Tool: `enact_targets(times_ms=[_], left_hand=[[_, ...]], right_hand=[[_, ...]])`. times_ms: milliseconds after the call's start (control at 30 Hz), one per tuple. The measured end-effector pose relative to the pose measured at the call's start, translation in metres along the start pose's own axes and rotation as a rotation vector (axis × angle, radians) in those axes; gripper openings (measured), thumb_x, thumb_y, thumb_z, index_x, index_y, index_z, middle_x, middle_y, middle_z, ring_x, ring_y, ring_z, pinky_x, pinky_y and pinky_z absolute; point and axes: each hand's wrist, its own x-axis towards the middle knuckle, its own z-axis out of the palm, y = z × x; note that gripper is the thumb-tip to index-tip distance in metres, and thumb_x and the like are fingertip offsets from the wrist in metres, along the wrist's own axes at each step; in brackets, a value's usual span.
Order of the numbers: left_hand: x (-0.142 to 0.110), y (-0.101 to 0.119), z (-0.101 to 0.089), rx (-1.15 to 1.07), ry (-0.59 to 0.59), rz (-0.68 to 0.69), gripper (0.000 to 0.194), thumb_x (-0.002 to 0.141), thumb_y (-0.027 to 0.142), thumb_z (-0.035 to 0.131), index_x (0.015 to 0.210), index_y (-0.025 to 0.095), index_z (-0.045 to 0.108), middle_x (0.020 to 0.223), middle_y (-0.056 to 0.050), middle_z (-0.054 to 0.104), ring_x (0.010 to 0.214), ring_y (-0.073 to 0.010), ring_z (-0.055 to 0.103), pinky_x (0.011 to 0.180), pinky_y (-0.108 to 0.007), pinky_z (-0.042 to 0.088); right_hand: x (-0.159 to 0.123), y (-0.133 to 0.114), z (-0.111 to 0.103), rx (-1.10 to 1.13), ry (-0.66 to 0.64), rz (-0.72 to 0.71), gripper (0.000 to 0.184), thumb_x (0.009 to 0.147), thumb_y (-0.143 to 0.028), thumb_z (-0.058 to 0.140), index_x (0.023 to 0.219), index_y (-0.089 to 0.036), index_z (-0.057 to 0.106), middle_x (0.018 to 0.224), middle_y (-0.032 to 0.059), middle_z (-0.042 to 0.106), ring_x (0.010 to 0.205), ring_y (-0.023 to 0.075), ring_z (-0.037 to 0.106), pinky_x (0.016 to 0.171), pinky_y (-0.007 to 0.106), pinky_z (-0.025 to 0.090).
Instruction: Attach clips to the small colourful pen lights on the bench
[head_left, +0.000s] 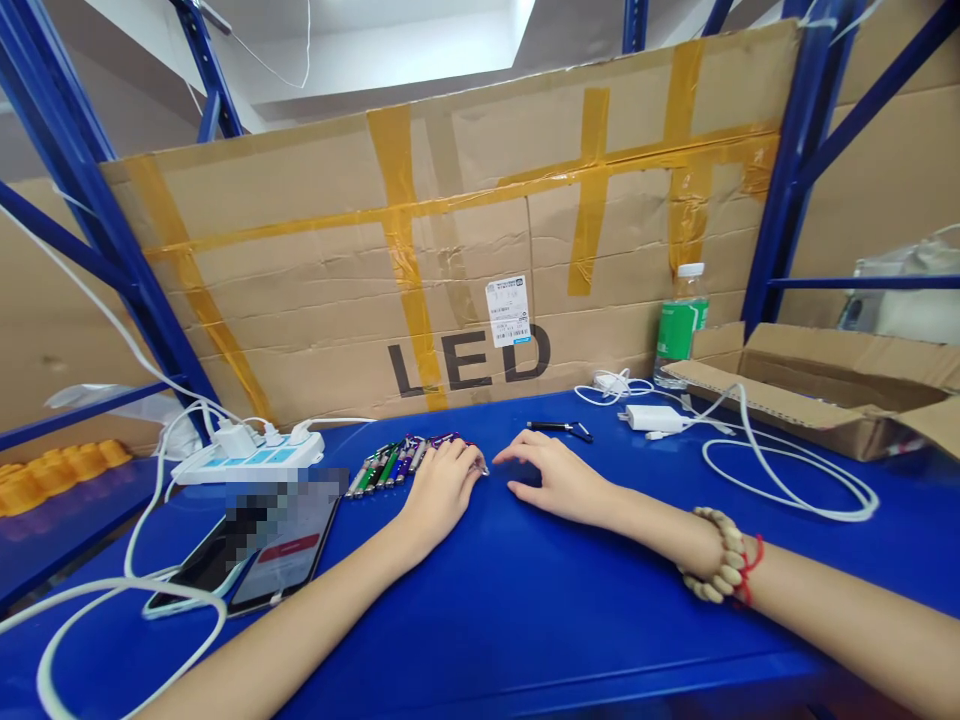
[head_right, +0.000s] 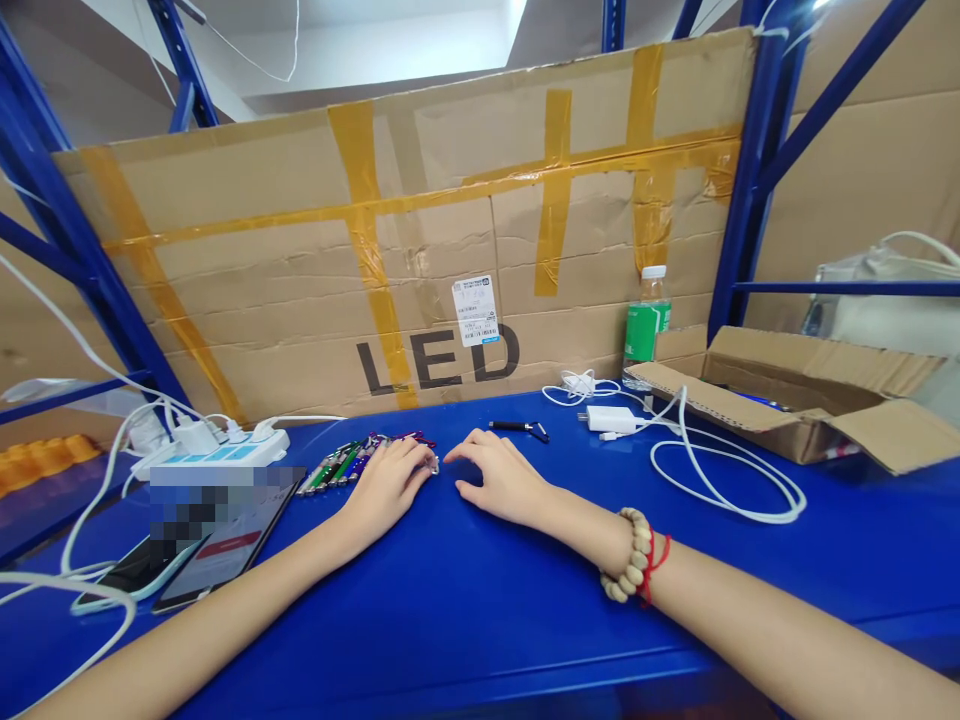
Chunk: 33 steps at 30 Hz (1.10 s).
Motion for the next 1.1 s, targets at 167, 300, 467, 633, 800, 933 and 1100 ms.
enact_targets(times_ms=[167,300,467,633,800,933,1100], left_hand=[[-0.004,0.014,0.0,-0.304,0.003,0.011,0.013,0.087,0.027,0.041,0.089,0.021,0.052,0.085,0.0,0.06,0.082,-0.0162,0.053,0.075,-0.029,0.037],[-0.005,0.016,0.001,-0.438,-0.015,-0.025,0.017,0.088,0.03,0.036,0.091,0.022,0.05,0.074,0.001,0.059,0.07,-0.015,0.054,0.065,-0.025,0.037],[-0.004,0.013,0.002,-0.546,-0.06,-0.125,0.021,0.089,0.036,0.032,0.094,0.022,0.047,0.056,0.006,0.052,0.055,-0.0127,0.052,0.056,-0.022,0.036],[-0.005,0.017,-0.002,-0.508,-0.048,-0.17,0.03,0.084,0.045,0.04,0.102,0.023,0.048,0.058,0.007,0.052,0.053,-0.0117,0.049,0.052,-0.021,0.033],[-0.005,0.019,-0.001,-0.451,-0.085,-0.158,0.032,0.077,0.05,0.048,0.083,0.02,0.058,0.054,0.005,0.05,0.051,-0.0114,0.048,0.05,-0.022,0.031],[-0.005,0.018,0.0,-0.456,-0.102,-0.149,0.038,0.079,0.053,0.043,0.08,0.02,0.061,0.057,0.003,0.054,0.053,-0.0123,0.049,0.051,-0.022,0.031],[-0.006,0.017,0.0,-0.472,-0.081,-0.067,0.034,0.078,0.05,0.047,0.077,0.019,0.062,0.057,0.002,0.054,0.057,-0.0129,0.05,0.052,-0.022,0.031]], right_hand=[[0.001,0.01,-0.002,0.046,0.013,0.006,0.037,0.069,-0.026,0.063,0.104,-0.019,0.059,0.093,0.0059,0.056,0.083,0.0171,0.054,0.076,0.03,0.044],[0.001,0.005,-0.001,0.116,-0.06,-0.047,0.023,0.072,-0.034,0.061,0.087,-0.017,0.064,0.084,0.0039,0.06,0.077,0.0153,0.054,0.072,0.027,0.043],[0.002,0.003,0.001,0.173,-0.092,0.02,0.028,0.081,-0.037,0.048,0.074,-0.018,0.066,0.077,0.0018,0.063,0.068,0.0122,0.054,0.061,0.022,0.039],[0.005,0.008,0.0,0.219,0.01,0.18,0.026,0.079,-0.035,0.05,0.073,-0.016,0.066,0.068,0.0007,0.062,0.06,0.0115,0.052,0.056,0.022,0.039],[0.01,0.006,-0.008,0.513,0.177,0.423,0.023,0.077,-0.031,0.051,0.084,-0.015,0.066,0.076,0.0025,0.063,0.054,0.0083,0.05,0.043,0.018,0.036],[0.011,0.003,-0.008,0.769,0.173,0.612,0.021,0.075,-0.024,0.056,0.092,-0.015,0.063,0.078,0.0033,0.063,0.058,0.0076,0.055,0.039,0.013,0.037],[0.009,0.0,-0.003,0.955,0.132,0.597,0.022,0.069,-0.022,0.062,0.09,-0.016,0.058,0.075,0.0027,0.064,0.07,0.0114,0.062,0.047,0.014,0.046]])
